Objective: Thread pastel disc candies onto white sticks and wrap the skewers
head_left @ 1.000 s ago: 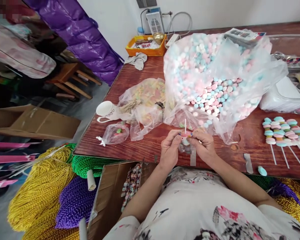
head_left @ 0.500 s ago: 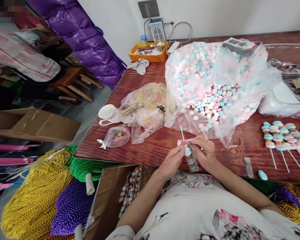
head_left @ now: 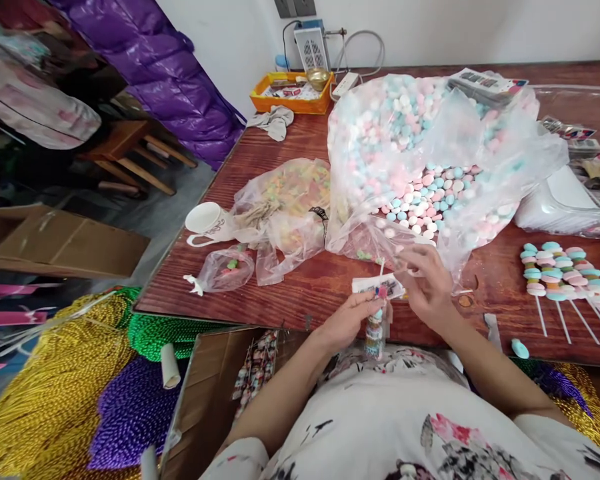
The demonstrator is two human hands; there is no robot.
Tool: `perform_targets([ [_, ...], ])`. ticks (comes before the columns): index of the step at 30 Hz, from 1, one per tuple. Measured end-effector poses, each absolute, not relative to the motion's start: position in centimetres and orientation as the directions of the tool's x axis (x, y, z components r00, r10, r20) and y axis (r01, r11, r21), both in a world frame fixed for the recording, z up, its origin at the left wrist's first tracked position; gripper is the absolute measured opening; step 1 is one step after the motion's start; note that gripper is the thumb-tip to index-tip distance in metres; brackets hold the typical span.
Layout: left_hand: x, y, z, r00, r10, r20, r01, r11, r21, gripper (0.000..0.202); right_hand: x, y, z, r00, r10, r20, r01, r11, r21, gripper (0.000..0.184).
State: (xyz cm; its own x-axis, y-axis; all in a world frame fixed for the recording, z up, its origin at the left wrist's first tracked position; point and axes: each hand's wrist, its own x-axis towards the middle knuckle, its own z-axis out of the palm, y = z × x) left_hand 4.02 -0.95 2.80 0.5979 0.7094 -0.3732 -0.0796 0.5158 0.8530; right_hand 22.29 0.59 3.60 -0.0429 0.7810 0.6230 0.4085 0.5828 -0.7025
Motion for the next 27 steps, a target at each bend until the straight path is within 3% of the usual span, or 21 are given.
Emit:
perform_targets([
  [2, 3.7, -0.4, 2.6, 0.603, 0.697, -0.389, -0.092, 0.544, 0.834, 0.037, 23.5, 0.2, 4.3, -0.368, 0.591, 0.718, 0.535, 0.766, -0.357, 0.029],
  [4, 3.2, 0.4, 2.4, 0.678, 0.616, -0.4, -0.027, 0.566, 0.824, 0.038, 24.3, -0.1, 4.8, -0.644, 0.438, 0.627, 0.51, 0.857, -0.074, 0.031],
  [6, 2.8, 0.9, 2.4, 0.779, 0.496, -0.383, 0.064, 0.544, 0.837, 0.04, 24.7, -0.3, 5.0, -0.773, 0.381, 0.506, 0.46, 0.887, 0.034, 0.03],
  [8, 2.5, 1.2, 2.2, 0.85, 0.381, -0.364, 0.139, 0.505, 0.852, 0.042, 24.8, -0.6, 4.7, -0.817, 0.359, 0.452, 0.426, 0.903, 0.053, 0.025],
  [11, 2.4, 1.6, 1.9, 0.871, 0.297, -0.392, 0.26, 0.401, 0.879, 0.041, 24.7, -1.2, 3.5, -0.826, 0.375, 0.42, 0.432, 0.901, 0.045, 0.017],
  [12, 2.4, 1.6, 1.9, 0.87, 0.285, -0.403, 0.318, 0.302, 0.899, 0.04, 24.6, -1.4, 2.9, -0.812, 0.417, 0.408, 0.469, 0.883, 0.03, 0.019],
  [14, 2.8, 1.3, 2.1, 0.847, 0.389, -0.361, 0.415, -0.06, 0.908, 0.035, 24.3, -2.1, 1.5, -0.733, 0.579, 0.357, 0.592, 0.801, -0.085, 0.018],
  [15, 3.1, 1.0, 2.3, 0.833, 0.47, -0.292, 0.454, -0.278, 0.846, 0.032, 24.2, -2.5, 0.9, -0.665, 0.677, 0.316, 0.659, 0.731, -0.177, 0.016],
  [17, 3.7, 0.3, 2.6, 0.812, 0.576, -0.095, 0.51, -0.621, 0.595, 0.027, 24.0, -3.1, -0.1, -0.523, 0.831, 0.19, 0.736, 0.553, -0.391, 0.017],
  [19, 4.4, -0.1, 2.7, 0.814, 0.58, 0.042, 0.525, -0.764, 0.375, 0.024, 24.0, -3.5, -0.4, -0.43, 0.899, 0.082, 0.731, 0.4, -0.553, 0.021],
  [21, 4.8, 0.1, 2.5, 0.809, 0.58, 0.092, 0.511, -0.773, 0.376, 0.024, 24.3, -3.8, -0.1, -0.367, 0.926, 0.087, 0.73, 0.345, -0.59, 0.015],
  [23, 5.0, 0.7, 2.2, 0.782, 0.622, 0.022, 0.492, -0.64, 0.59, 0.027, 24.8, -4.1, 0.6, -0.314, 0.927, 0.207, 0.779, 0.376, -0.502, 0.017],
  [25, 5.1, 1.4, 2.1, 0.766, 0.612, -0.199, 0.472, -0.325, 0.819, 0.032, 25.6, -4.6, 0.9, -0.343, 0.878, 0.334, 0.802, 0.459, -0.383, 0.033],
  [27, 5.3, 1.9, 2.1, 0.766, 0.475, -0.433, 0.49, 0.005, 0.872, 0.037, 26.3, -5.2, 0.6, -0.424, 0.81, 0.405, 0.758, 0.562, -0.331, 0.032],
])
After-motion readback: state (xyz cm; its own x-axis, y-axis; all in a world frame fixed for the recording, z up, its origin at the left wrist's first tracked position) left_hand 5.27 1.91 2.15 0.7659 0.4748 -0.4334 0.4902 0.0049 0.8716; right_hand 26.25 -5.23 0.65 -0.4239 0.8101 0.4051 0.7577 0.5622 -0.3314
